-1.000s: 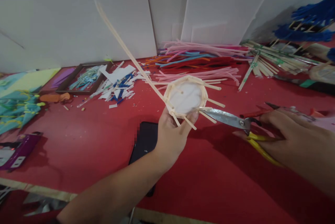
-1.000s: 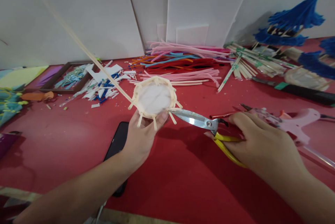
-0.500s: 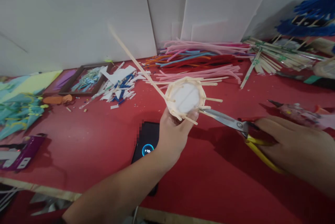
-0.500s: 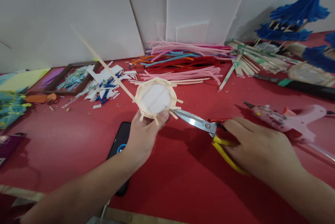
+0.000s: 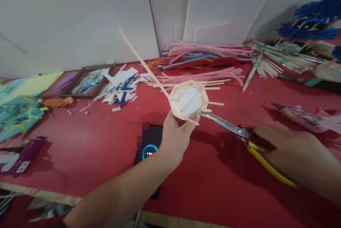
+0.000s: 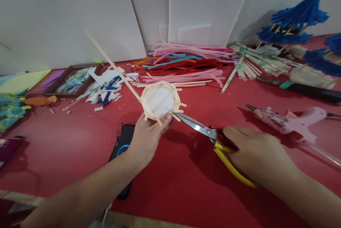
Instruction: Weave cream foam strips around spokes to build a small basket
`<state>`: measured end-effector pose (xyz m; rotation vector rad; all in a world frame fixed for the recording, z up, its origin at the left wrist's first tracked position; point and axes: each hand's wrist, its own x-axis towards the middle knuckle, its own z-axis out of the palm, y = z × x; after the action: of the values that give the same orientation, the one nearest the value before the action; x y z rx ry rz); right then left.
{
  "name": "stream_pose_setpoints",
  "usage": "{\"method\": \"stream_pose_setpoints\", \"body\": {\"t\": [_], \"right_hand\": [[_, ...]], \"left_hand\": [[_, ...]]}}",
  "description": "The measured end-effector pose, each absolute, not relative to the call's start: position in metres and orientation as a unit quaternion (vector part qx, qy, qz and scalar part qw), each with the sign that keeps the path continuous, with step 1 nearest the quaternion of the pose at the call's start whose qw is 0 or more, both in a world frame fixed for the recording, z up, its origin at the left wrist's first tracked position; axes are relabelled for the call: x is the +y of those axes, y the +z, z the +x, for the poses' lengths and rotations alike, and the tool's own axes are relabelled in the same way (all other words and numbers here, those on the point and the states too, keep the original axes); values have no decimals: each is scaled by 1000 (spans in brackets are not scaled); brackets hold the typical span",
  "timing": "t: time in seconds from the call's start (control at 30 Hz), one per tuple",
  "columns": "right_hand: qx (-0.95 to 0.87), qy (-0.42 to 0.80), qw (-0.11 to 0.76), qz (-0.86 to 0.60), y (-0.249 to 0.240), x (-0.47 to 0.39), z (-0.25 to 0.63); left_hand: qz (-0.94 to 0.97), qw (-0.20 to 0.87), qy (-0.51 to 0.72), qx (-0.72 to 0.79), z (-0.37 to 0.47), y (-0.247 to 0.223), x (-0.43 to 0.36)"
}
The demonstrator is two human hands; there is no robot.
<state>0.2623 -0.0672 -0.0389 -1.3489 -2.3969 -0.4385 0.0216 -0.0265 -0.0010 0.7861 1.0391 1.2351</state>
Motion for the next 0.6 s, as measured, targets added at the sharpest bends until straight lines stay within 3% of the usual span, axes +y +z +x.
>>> {"method": "stream_pose_setpoints", "body": {"t": [0.47, 0.6], "right_hand": [[-792, -147, 242, -540, -23, -61, 255], [-770, -77, 192, -604, -31, -68, 251]], "left_hand": [[187, 634, 609, 438, 24, 1, -22], [161, 632, 625, 429, 22, 3, -20]]}}
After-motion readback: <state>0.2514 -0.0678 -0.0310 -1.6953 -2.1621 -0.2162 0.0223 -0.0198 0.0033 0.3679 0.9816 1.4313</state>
